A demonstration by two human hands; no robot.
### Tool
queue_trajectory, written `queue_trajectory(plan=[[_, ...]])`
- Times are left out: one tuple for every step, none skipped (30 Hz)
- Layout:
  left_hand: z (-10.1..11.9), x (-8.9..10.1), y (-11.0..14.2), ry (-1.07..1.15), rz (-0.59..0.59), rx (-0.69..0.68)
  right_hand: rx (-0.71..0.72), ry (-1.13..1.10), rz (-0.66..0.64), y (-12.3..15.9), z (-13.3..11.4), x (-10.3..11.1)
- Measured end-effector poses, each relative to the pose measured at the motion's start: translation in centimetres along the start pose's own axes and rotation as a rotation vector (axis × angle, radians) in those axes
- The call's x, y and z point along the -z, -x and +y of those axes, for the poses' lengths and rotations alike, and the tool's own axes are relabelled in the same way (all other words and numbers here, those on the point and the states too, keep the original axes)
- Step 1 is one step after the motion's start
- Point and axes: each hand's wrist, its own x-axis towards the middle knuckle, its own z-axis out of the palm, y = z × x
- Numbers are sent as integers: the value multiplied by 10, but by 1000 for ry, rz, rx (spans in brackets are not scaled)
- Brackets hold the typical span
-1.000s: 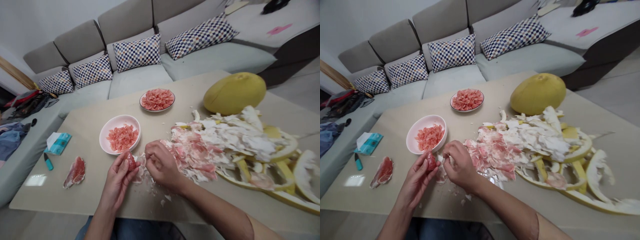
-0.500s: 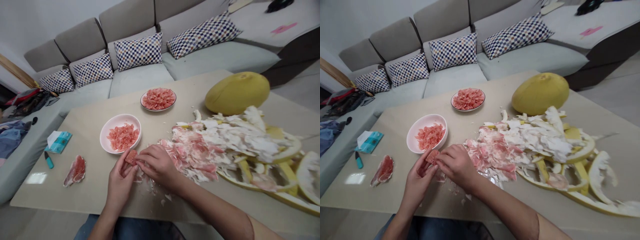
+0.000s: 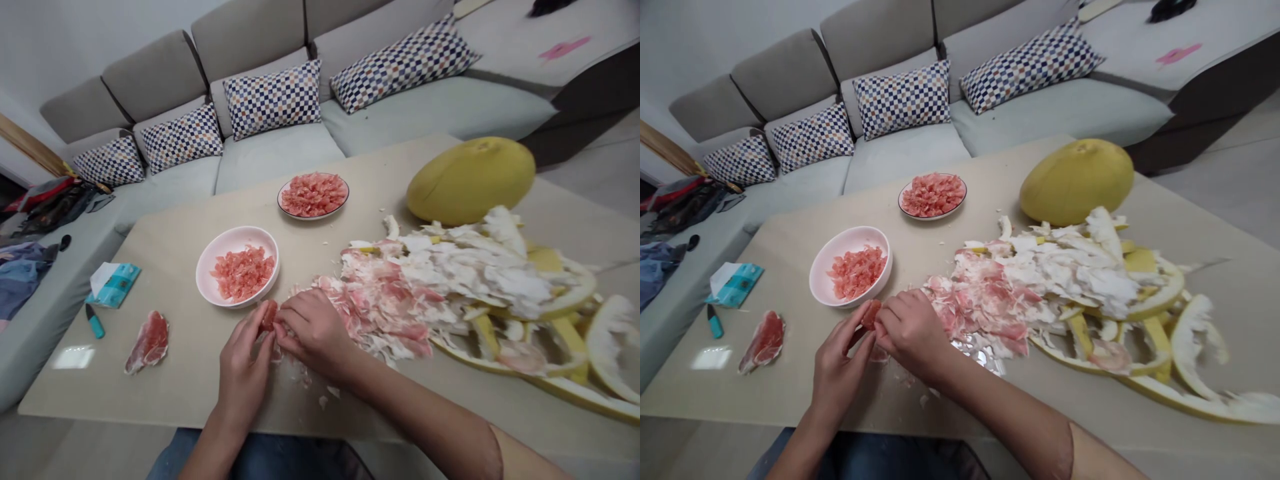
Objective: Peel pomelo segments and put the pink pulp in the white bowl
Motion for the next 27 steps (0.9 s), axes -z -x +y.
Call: queue_trajectory(plan=[[-1, 0, 0, -26, -3, -13, -18, -9, 4, 0, 0, -1], [-2, 0, -1, -50, -5, -26, -40, -28, 12, 0, 0, -1], [-4, 1, -1, -63, -5, -34, -62, -53, 23, 1, 0, -2], [-5, 1, -2, -65, -4, -35, -78, -82, 31, 1, 0, -2], [-7, 2, -2, -56, -1, -27, -89, -110, 37, 0, 0, -2], [-9, 2, -3, -38, 2, -11, -92, -134, 43, 0, 0, -2], [-10, 3, -3, -18, 3, 9, -88, -150, 48, 0, 0, -1], [-11, 4, -3, -2, 3, 28, -79, -157, 52, 0, 1, -1], [-12, 4, -4, 5, 1, 37, -69, -153, 54, 0, 1, -1], [-13, 4, -4, 5, 0, 36, -55, -140, 54, 0, 1, 0], [-13, 5, -4, -2, 0, 25, -38, -119, 50, 0, 1, 0], [-13, 5, -4, -15, 0, 11, -19, -92, 43, 0, 0, 0], [-13, 5, -4, -36, 0, -5, 1, -60, 32, 1, 0, 0], [-14, 5, -3, -62, -1, -25, 20, -27, 21, 1, 0, -1], [-14, 5, -3, -94, -3, -49, 32, 5, 12, 2, 0, -1], [-14, 4, -3, -129, -6, -78, 37, 30, 4, 2, -1, -2], [-14, 4, -3, -162, -13, -106, 34, 46, 2, 3, -1, -2], [-14, 4, -3, -189, -21, -133, 24, 51, 2, 3, -1, -3], [-13, 4, -3, -205, -28, -153, 7, 47, 6, 4, -1, -4], [-13, 4, -3, -210, -33, -164, -16, 36, 12, 4, -1, -4], [-12, 4, -2, -206, -35, -165, -44, 21, 20, 4, -1, -4], [-11, 3, -2, -192, -33, -156, -74, 2, 28, 3, -1, -5], [-10, 3, -2, -166, -29, -139, -104, -19, 38, 3, -1, -5], [-9, 2, -2, -128, -27, -113, -131, -42, 47, 2, -1, -5], [-8, 1, -2, -80, -27, -80, -155, -67, 54, 2, -1, -5], [-7, 0, -2, -27, -28, -43, -172, -92, 57, 1, 0, -5], [-6, 0, -3, 30, -29, -5, -188, -113, 60, 1, 0, -6]])
